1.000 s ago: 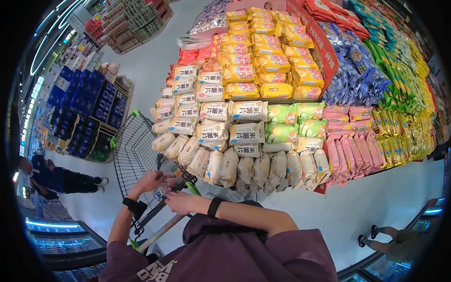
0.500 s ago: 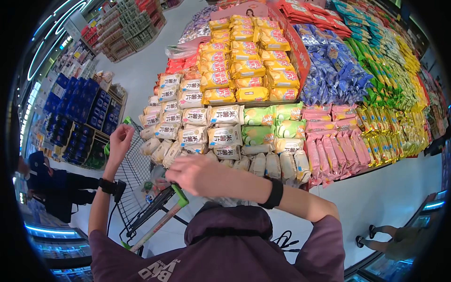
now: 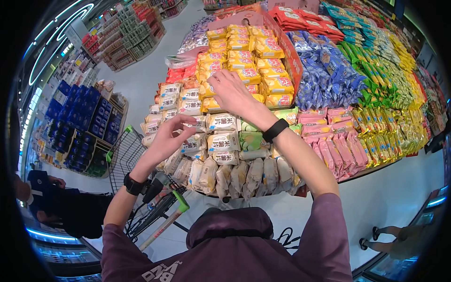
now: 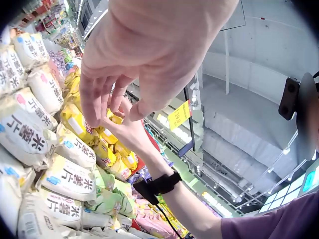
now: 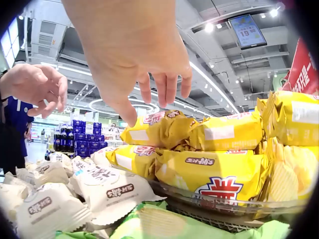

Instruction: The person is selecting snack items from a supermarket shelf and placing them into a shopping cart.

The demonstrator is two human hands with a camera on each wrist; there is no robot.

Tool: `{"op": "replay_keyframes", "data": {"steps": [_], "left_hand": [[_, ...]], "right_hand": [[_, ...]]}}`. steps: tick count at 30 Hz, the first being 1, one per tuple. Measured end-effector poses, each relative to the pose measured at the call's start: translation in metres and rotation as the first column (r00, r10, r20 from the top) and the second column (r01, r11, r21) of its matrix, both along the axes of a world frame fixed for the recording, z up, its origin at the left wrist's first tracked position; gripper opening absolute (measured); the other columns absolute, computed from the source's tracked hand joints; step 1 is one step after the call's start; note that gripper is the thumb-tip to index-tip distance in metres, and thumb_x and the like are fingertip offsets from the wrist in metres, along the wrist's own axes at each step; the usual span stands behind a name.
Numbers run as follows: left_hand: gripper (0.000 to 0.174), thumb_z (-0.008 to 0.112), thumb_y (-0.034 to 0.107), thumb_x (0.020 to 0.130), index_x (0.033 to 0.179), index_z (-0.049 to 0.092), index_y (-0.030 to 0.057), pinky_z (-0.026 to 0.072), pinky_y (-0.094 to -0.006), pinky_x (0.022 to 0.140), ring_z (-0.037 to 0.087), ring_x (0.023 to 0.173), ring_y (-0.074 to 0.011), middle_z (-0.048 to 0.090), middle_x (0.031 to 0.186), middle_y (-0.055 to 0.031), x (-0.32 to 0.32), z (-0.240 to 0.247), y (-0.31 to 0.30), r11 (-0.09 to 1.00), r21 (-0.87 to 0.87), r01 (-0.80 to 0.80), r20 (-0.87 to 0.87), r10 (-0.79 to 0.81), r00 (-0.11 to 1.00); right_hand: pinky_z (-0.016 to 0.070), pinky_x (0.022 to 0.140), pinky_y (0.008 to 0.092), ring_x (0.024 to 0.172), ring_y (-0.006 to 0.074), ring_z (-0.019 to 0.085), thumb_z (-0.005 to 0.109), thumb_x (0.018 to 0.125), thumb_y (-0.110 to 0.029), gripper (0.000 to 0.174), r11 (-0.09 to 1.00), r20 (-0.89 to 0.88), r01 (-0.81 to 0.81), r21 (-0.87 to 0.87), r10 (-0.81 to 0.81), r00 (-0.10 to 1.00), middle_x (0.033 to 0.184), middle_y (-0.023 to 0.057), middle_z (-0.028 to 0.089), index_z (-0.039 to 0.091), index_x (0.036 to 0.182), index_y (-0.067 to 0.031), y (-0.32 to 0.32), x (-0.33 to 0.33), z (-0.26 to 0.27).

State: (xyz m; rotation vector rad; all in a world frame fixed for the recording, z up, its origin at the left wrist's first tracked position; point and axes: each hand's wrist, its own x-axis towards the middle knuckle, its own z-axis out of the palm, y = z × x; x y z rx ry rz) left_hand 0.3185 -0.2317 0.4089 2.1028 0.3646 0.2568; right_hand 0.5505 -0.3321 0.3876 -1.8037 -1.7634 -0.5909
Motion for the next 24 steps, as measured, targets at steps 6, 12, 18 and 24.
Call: {"op": "replay_keyframes", "data": {"steps": [6, 12, 18, 24], "left_hand": [[0.031, 0.066, 0.018, 0.09, 0.115, 0.059, 0.0015, 0.0507, -0.0261, 0.072, 0.062, 0.084, -0.0107, 0.066, 0.1, -0.0082, 0.015, -0.012, -0.011, 0.993, -0.111, -0.04, 0.088, 0.05, 0.995], [0.032, 0.066, 0.018, 0.09, 0.116, 0.058, 0.0003, 0.0498, -0.025, 0.075, 0.06, 0.09, -0.01, 0.065, 0.103, -0.0064, 0.022, -0.023, -0.014, 0.977, -0.213, -0.02, 0.08, 0.038, 0.996], [0.035, 0.059, 0.019, 0.095, 0.125, 0.051, 0.003, 0.0504, -0.0275, 0.078, 0.061, 0.102, -0.0137, 0.061, 0.116, -0.0064, 0.017, -0.028, -0.009, 0.944, -0.324, -0.065, 0.066, 0.091, 0.994], [0.045, 0.061, 0.02, 0.095, 0.131, 0.045, 0.0002, 0.0506, -0.0309, 0.084, 0.061, 0.105, -0.0167, 0.058, 0.119, -0.0104, 0.008, -0.028, -0.015, 0.82, -0.532, -0.211, 0.256, 0.393, 0.883]], "right_hand": [[0.0409, 0.094, 0.0418, 0.106, 0.0299, 0.051, 0.07, 0.073, -0.011, 0.042, 1.0, -0.032, 0.003, -0.028, -0.003, 0.999, 0.108, 0.0114, 0.055, 0.054, 0.112, -0.0043, 0.008, 0.012, -0.015], [0.0404, 0.094, 0.042, 0.105, 0.0305, 0.051, 0.072, 0.072, -0.011, 0.046, 0.997, -0.014, 0.041, -0.062, -0.042, 0.999, 0.107, 0.0118, 0.056, 0.053, 0.114, -0.0047, 0.014, 0.02, -0.017], [0.0401, 0.094, 0.0418, 0.106, 0.0311, 0.052, 0.073, 0.071, -0.011, 0.05, 1.0, -0.136, 0.008, 0.018, -0.005, 0.991, 0.106, 0.0135, 0.057, 0.052, 0.116, -0.0026, 0.003, 0.011, -0.004], [0.0389, 0.098, 0.0425, 0.11, 0.0342, 0.05, 0.074, 0.07, -0.012, 0.06, 0.981, -0.303, -0.193, 0.0, 0.184, 0.935, 0.113, 0.0153, 0.057, 0.049, 0.124, -0.0024, -0.028, -0.027, 0.03]]}}
